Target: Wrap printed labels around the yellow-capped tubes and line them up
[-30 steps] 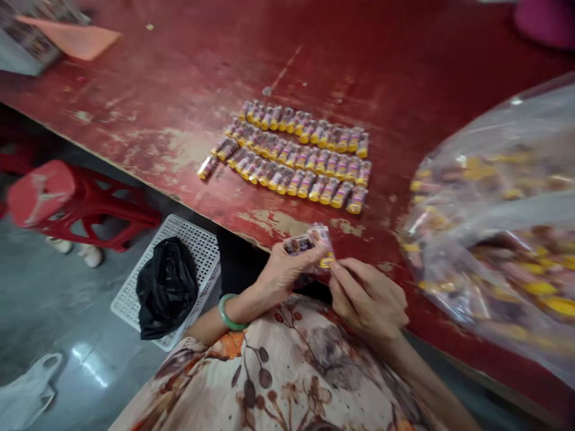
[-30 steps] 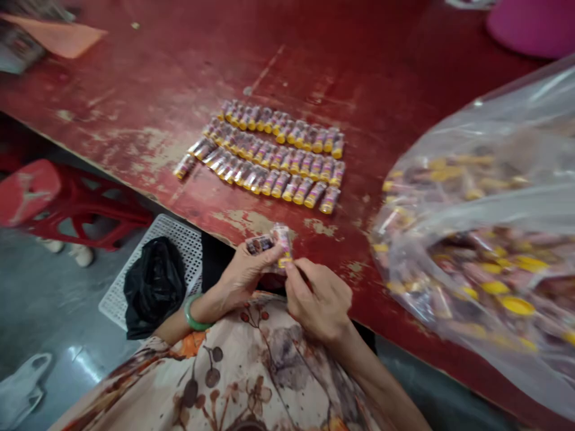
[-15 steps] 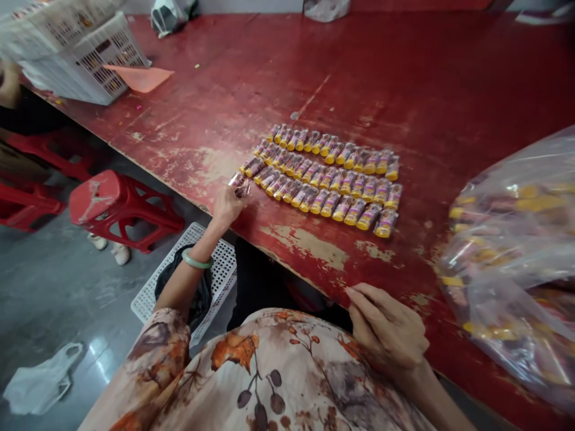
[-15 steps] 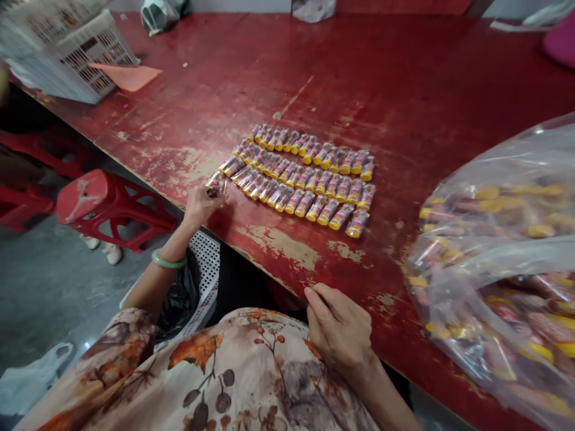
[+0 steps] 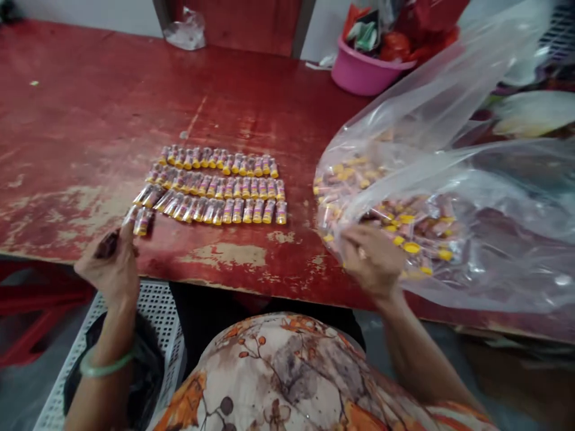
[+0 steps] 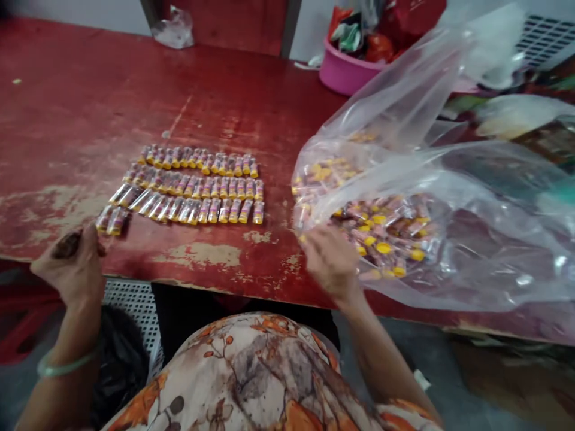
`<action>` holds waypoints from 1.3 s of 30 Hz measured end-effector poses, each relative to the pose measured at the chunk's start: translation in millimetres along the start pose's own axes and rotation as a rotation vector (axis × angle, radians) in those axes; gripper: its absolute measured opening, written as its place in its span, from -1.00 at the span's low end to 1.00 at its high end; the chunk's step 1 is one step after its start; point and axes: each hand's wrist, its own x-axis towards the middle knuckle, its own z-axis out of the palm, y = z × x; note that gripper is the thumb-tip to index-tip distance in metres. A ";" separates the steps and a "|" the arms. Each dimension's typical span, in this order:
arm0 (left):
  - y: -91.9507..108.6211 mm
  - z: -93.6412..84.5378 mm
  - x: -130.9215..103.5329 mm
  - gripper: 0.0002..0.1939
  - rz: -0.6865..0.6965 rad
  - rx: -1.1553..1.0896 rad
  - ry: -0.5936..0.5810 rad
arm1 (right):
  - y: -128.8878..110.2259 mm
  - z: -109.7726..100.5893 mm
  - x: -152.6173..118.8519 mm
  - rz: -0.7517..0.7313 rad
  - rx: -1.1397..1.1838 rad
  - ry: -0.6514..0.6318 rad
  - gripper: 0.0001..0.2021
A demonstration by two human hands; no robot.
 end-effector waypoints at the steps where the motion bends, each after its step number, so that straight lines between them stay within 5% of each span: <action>1: -1.2 2.5 -13.8 -0.90 -0.014 -0.081 -0.021 | 26.0 -4.2 5.3 0.071 -0.089 -0.040 -0.83; 4: -14.6 17.8 -55.9 -0.94 -0.378 -0.309 -0.285 | 94.2 -0.2 17.1 0.179 -0.271 -0.336 -0.79; 6: -26.7 32.4 -81.1 -1.00 -0.595 -0.336 -0.476 | 120.9 14.4 21.1 0.198 -0.303 -0.414 -0.84; 10: -36.4 59.4 -123.0 -0.79 -0.677 -0.312 -0.758 | 138.1 39.1 22.7 0.220 -0.303 -0.381 -0.83; 14: -27.8 75.4 -147.5 -0.72 -0.678 -0.376 -0.889 | 136.9 21.1 21.5 0.236 -0.256 -0.314 -0.71; 18: -25.5 87.2 -153.7 -0.69 -0.657 -0.398 -0.915 | 99.2 -23.9 17.7 0.303 -0.125 0.072 -0.83; 21: -29.7 98.2 -156.5 -0.67 -0.657 -0.402 -0.855 | 36.3 -42.1 12.9 0.537 0.374 0.185 -0.89; 24: -33.0 107.9 -161.6 -0.64 -0.632 -0.419 -0.833 | -25.4 -31.5 9.0 0.604 0.667 -0.145 -0.87; 27: -34.3 111.6 -166.0 -0.66 -0.583 -0.395 -0.834 | -59.6 -9.8 5.7 0.632 0.843 -0.398 -0.85; 34: -31.8 109.0 -162.0 -0.70 -0.637 -0.371 -0.800 | -66.6 14.4 8.1 0.725 1.052 -0.509 -0.84; 39: -30.7 102.1 -156.7 -0.73 -0.638 -0.254 -0.781 | -64.3 3.3 6.4 0.814 1.028 -0.521 -0.86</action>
